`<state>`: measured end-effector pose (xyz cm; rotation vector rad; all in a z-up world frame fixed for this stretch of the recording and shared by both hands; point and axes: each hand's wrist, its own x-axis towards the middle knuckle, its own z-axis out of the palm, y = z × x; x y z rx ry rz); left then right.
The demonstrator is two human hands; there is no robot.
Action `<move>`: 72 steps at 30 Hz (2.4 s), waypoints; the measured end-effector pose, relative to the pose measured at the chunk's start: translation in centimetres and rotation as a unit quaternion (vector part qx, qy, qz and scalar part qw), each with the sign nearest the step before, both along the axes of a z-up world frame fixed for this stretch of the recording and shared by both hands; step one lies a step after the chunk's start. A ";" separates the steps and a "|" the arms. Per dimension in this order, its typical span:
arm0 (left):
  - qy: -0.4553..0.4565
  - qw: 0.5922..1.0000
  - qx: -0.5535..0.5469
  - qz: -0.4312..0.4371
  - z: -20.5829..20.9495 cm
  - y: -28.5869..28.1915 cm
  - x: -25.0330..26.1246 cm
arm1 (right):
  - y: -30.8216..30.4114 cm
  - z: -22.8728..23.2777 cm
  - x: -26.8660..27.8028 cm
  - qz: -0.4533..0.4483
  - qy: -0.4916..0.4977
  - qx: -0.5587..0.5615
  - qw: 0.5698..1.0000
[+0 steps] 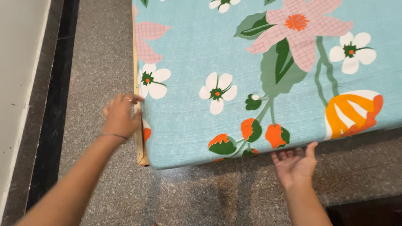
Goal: The person smooths a floral-patterned fabric over a flat wooden surface using both hands. They repeatedly press and rub the fabric along the edges and corners to flatten it, then move to a plaid fabric section and continue smoothing.
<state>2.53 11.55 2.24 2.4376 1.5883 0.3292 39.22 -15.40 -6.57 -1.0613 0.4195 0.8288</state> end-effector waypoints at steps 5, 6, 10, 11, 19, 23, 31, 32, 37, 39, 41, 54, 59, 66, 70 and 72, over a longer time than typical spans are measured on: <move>-0.204 0.952 0.168 -0.152 0.6 -7.1 10.6 | -2.0 -5.6 5.5 0.005 -0.014 0.012 1.000; -0.222 0.939 0.190 -0.180 0.5 -8.8 12.9 | -2.8 -6.8 6.1 0.022 -0.060 -0.037 0.997; -0.308 0.879 0.132 -0.339 0.1 -16.5 19.5 | -5.0 -9.7 6.2 0.053 -0.164 -0.202 0.964; -0.277 0.884 0.087 -0.367 -0.1 -18.4 20.3 | -5.0 -9.7 6.0 0.053 -0.173 -0.235 0.955; -0.474 0.800 -0.349 0.119 -6.2 -26.2 25.9 | -1.2 -7.5 6.8 0.082 -0.059 -0.274 0.956; -0.710 0.460 -0.430 0.316 -9.8 -25.6 28.1 | -0.1 -6.9 6.7 0.009 -0.077 -0.163 0.984; -0.778 0.248 -0.487 0.311 -8.6 -23.9 26.1 | -2.3 -0.6 8.5 -0.027 -0.103 -0.020 0.994; -0.784 0.233 -0.490 0.302 -7.9 -23.8 26.1 | -2.3 0.3 8.5 -0.007 -0.087 0.035 0.996; -0.809 0.186 -0.472 0.296 -5.1 -22.7 26.9 | -1.4 3.1 8.3 -0.040 0.029 0.119 0.992; -0.804 0.212 -0.463 0.306 -4.7 -22.4 27.0 | -1.1 3.4 8.4 -0.030 0.040 0.144 0.988; -0.776 0.277 -0.469 0.317 -4.5 -22.0 27.3 | -1.0 3.3 8.6 0.000 0.033 0.148 0.988; -0.603 0.506 -0.436 0.436 -6.1 -21.9 25.9 | -5.1 3.6 11.6 0.134 -0.074 -0.012 0.988; -0.672 0.409 -0.420 0.452 -6.6 -22.8 26.6 | -5.2 3.8 9.9 0.105 -0.070 -0.015 0.992; -0.736 0.396 -0.450 0.314 -6.5 -22.2 25.1 | -3.0 2.3 9.6 0.195 -0.105 -0.088 0.971; -0.632 0.491 -0.477 0.363 -5.7 -21.4 24.3 | -2.8 2.0 10.7 0.230 -0.095 -0.104 0.963; -0.603 0.520 -0.465 0.387 -5.5 -21.2 25.2 | -3.1 1.9 11.6 0.229 -0.087 -0.116 0.963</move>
